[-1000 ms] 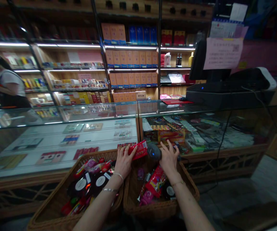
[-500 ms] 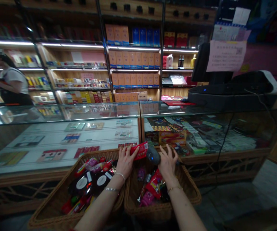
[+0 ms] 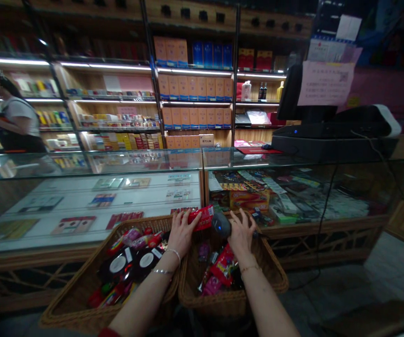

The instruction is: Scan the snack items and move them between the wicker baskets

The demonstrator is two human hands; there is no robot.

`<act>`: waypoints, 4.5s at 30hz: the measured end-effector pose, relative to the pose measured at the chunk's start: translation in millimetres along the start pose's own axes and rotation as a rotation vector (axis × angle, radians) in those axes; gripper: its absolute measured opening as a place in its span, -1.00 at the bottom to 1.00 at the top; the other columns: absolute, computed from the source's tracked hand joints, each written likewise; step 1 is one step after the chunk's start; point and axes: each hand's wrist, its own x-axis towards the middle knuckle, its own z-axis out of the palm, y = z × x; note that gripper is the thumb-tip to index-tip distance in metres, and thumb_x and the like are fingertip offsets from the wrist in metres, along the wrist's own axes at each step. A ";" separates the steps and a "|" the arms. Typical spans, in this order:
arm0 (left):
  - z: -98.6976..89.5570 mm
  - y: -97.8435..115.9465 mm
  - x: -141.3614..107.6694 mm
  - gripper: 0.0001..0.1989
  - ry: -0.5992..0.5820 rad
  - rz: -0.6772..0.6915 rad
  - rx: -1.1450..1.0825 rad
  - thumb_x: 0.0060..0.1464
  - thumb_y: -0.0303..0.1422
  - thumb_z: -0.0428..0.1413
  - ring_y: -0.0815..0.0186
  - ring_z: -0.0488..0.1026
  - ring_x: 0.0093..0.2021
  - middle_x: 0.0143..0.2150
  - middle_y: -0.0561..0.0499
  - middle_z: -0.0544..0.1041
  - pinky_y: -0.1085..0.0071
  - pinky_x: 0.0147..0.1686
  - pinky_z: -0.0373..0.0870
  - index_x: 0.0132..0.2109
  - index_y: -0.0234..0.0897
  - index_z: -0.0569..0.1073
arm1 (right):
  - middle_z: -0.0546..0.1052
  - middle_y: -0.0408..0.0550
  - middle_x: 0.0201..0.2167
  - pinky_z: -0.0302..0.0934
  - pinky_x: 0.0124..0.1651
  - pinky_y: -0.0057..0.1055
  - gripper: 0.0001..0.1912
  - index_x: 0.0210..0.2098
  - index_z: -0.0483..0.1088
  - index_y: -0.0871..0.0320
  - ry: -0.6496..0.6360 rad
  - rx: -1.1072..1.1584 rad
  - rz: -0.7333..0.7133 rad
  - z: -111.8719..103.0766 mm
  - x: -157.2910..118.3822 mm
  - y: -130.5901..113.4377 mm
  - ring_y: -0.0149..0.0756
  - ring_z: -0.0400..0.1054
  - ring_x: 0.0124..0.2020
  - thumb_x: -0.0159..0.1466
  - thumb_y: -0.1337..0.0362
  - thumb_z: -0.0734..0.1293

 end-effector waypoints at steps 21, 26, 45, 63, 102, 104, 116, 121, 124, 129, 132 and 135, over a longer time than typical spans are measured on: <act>1.6 2.6 -0.4 -0.34 0.008 -0.010 -0.054 0.11 -0.57 -0.01 0.04 0.18 0.27 0.29 -0.15 0.31 -0.17 0.29 0.06 0.30 0.06 0.28 | 0.57 -0.08 0.04 -0.18 0.23 -0.02 -0.74 -0.30 0.50 0.08 0.041 0.064 0.001 -5.8 0.3 -2.9 -0.07 0.12 0.28 0.08 0.43 0.25; 1.6 2.3 -0.5 -0.38 0.011 -0.011 -0.068 0.13 -0.55 -0.02 0.02 0.17 0.27 0.30 -0.18 0.32 -0.17 0.30 0.05 0.29 0.04 0.31 | 0.58 -0.06 0.03 -0.17 0.22 0.00 -0.78 -0.32 0.49 0.08 0.040 0.032 -0.003 -7.4 0.6 -4.7 -0.04 0.11 0.29 0.10 0.40 0.25; -9.5 -5.5 -0.8 -0.27 -0.016 -0.139 -0.163 0.07 -0.50 0.08 0.03 0.15 0.23 0.30 -0.16 0.23 -0.10 0.26 0.10 0.37 0.02 0.16 | 0.54 -0.05 0.10 -0.17 0.22 0.00 -0.78 -0.26 0.48 0.09 0.095 0.032 -0.006 -7.3 -1.7 -5.8 -0.04 0.10 0.29 0.14 0.36 0.24; -58.0 -28.2 -4.4 -0.28 0.021 -0.178 -0.169 0.08 -0.48 0.10 0.01 0.16 0.21 0.30 -0.19 0.24 -0.06 0.25 0.10 0.37 -0.02 0.16 | 0.56 -0.06 0.05 -0.16 0.21 0.00 -0.78 -0.26 0.47 0.08 0.156 0.033 -0.097 -5.3 -2.1 -9.6 -0.03 0.17 0.26 0.14 0.36 0.23; -64.8 -93.4 -43.8 -0.08 -0.298 -0.463 0.083 0.06 0.08 0.09 -0.26 -0.41 0.46 0.50 -0.28 -0.16 -0.39 0.28 -0.32 0.43 -0.23 -0.01 | 0.57 0.01 0.03 -0.17 0.19 0.02 -0.80 -0.28 0.46 0.10 0.108 0.042 -0.045 -8.5 13.9 -5.9 -0.02 0.16 0.25 0.12 0.31 0.24; -64.3 -87.2 -40.1 -0.09 -0.301 -0.438 0.079 0.07 0.08 0.08 -0.28 -0.40 0.45 0.50 -0.29 -0.16 -0.38 0.29 -0.32 0.43 -0.24 0.01 | 0.57 0.02 0.03 -0.17 0.19 0.02 -0.79 -0.26 0.46 0.11 0.104 0.041 -0.031 -8.8 15.4 -3.6 -0.01 0.15 0.25 0.13 0.30 0.24; -54.2 -21.2 -13.4 -0.05 -0.298 -0.214 -0.043 0.03 0.02 0.16 -0.26 -0.38 0.46 0.50 -0.26 -0.15 -0.30 0.33 -0.33 0.44 -0.24 -0.01 | 0.56 -0.01 0.06 -0.21 0.20 0.00 -0.75 -0.25 0.48 0.10 0.049 0.000 0.041 -22.3 16.7 23.0 -0.05 0.13 0.26 0.12 0.34 0.23; -49.0 13.1 -0.8 -0.03 -0.368 -0.090 -0.092 0.01 0.02 0.19 -0.23 -0.43 0.46 0.51 -0.25 -0.20 -0.23 0.35 -0.33 0.44 -0.24 -0.01 | 0.54 -0.05 0.09 -0.19 0.18 0.02 -0.71 -0.23 0.48 0.11 0.004 -0.052 0.060 -26.4 19.4 40.1 -0.06 0.09 0.27 0.09 0.39 0.22; -42.3 34.0 3.9 -0.01 -0.414 -0.003 -0.130 -0.01 0.03 0.20 -0.23 -0.43 0.46 0.51 -0.26 -0.21 -0.22 0.35 -0.33 0.43 -0.25 -0.01 | 0.54 -0.06 0.09 -0.21 0.19 0.04 -0.68 -0.22 0.48 0.11 -0.019 -0.087 0.077 -28.5 21.2 48.7 -0.06 0.07 0.28 0.07 0.42 0.21; -31.1 65.9 8.9 -0.03 -0.512 0.128 -0.170 0.01 0.05 0.15 -0.20 -0.40 0.46 0.50 -0.28 -0.19 -0.21 0.36 -0.31 0.42 -0.29 0.02 | 0.54 -0.04 0.08 -0.22 0.19 0.07 -0.66 -0.23 0.49 0.11 -0.018 -0.139 0.108 -25.7 16.4 59.2 -0.04 0.06 0.29 0.04 0.45 0.22; -24.2 81.7 12.7 -0.07 -0.600 0.183 -0.173 0.03 0.05 0.12 -0.18 -0.37 0.47 0.49 -0.29 -0.14 -0.17 0.37 -0.33 0.41 -0.34 0.07 | 0.54 -0.04 0.09 -0.22 0.19 0.08 -0.65 -0.21 0.49 0.10 -0.014 -0.148 0.138 -22.3 11.3 63.1 -0.01 0.04 0.30 0.05 0.45 0.22; -13.8 96.5 16.2 -0.10 -0.659 0.232 -0.165 0.02 0.05 0.12 -0.16 -0.31 0.47 0.48 -0.30 -0.06 -0.15 0.38 -0.35 0.39 -0.35 0.13 | 0.54 -0.05 0.08 -0.21 0.18 0.08 -0.67 -0.23 0.50 0.08 -0.022 -0.155 0.189 -20.7 8.9 64.7 0.00 0.04 0.30 0.08 0.44 0.21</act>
